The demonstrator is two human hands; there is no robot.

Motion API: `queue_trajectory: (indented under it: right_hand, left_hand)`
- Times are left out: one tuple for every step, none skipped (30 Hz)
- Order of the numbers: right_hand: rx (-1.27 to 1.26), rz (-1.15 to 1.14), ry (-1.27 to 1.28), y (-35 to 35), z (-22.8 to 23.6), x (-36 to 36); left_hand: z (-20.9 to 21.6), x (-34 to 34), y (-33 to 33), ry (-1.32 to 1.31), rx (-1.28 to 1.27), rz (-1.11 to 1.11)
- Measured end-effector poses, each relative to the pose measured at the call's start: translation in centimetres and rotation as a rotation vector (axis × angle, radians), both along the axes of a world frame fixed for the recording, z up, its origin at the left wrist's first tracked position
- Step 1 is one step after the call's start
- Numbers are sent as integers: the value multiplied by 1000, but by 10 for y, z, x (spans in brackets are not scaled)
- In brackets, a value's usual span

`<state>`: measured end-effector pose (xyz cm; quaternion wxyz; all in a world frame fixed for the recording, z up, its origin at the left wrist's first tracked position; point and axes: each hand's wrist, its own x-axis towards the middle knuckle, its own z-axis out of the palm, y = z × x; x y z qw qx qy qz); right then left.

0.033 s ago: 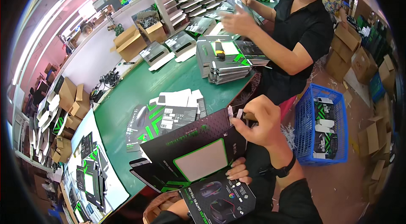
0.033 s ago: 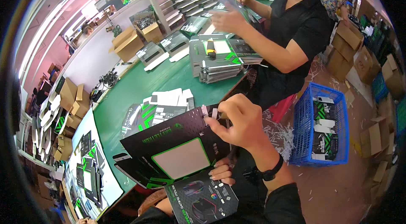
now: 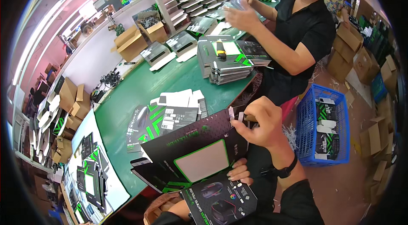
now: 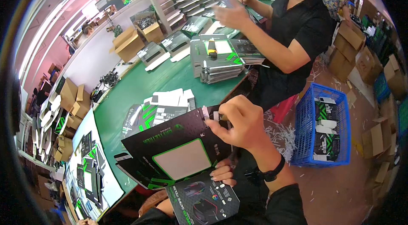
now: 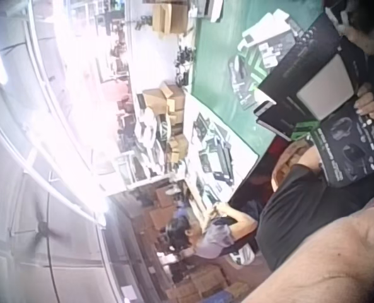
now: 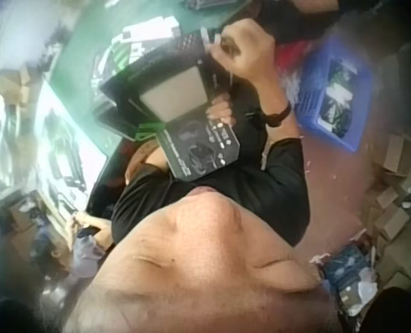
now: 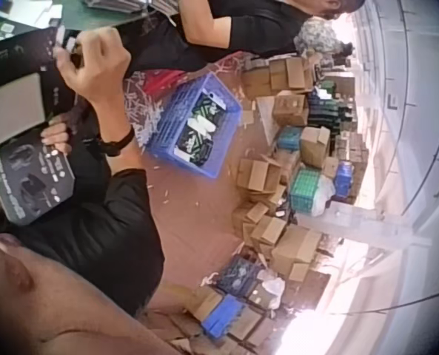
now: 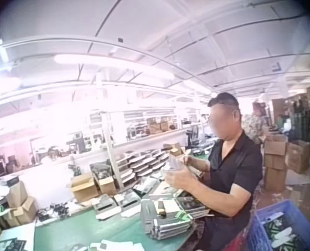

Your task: The worker is folding and assembling cardboard boxes for electronic gaming mice.

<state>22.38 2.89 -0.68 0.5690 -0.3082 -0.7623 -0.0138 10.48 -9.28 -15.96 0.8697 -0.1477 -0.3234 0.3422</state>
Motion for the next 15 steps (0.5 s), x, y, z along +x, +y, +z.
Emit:
queue_trajectory:
  right_hand:
    - [46, 4, -18, 1, 0, 1]
    - [90, 10, -35, 2, -2, 0]
    - [88, 12, -33, 2, -2, 0]
    - [123, -6, -59, 3, -2, -1]
    - [159, -25, -85, 3, -2, -2]
    - [160, -25, -84, 2, -1, -2]
    - [201, -36, -137, 1, 1, -2]
    - [242, -48, -191, 1, 2, -2]
    - [242, -49, -190, 0, 2, -3]
    - [252, -45, -193, -2, 2, -3]
    - [262, -39, -198, -4, 2, -3]
    - [263, -40, -197, -6, 2, -3]
    - [267, -26, -185, -8, 3, -3]
    - [269, -12, -174, -10, 3, -3]
    - [269, -13, -176, -13, 4, -3]
  left_hand:
    - [-1, 2, -2, -36, -13, 0]
    - [-3, 2, -2, -34, -15, 3]
    - [-4, 2, -3, -29, -16, 12]
    - [-5, 2, -3, -24, -17, 21]
    - [-6, 2, -2, -22, -17, 22]
    - [-7, 3, -1, -35, -1, 16]
    - [-7, 3, 0, -48, 15, 10]
    - [-7, 3, -1, -47, 15, 9]
    - [-5, 2, -3, -41, -7, 15]
    - [-5, 2, -4, -36, -30, 21]
    - [-6, 2, -3, -35, -29, 20]
    - [-8, 1, 0, -42, 21, 9]
    - [-10, 0, 3, -49, 70, -1]
    - [-12, 1, 5, -51, 70, -2]
    - [-13, 3, 6, -69, 93, 11]
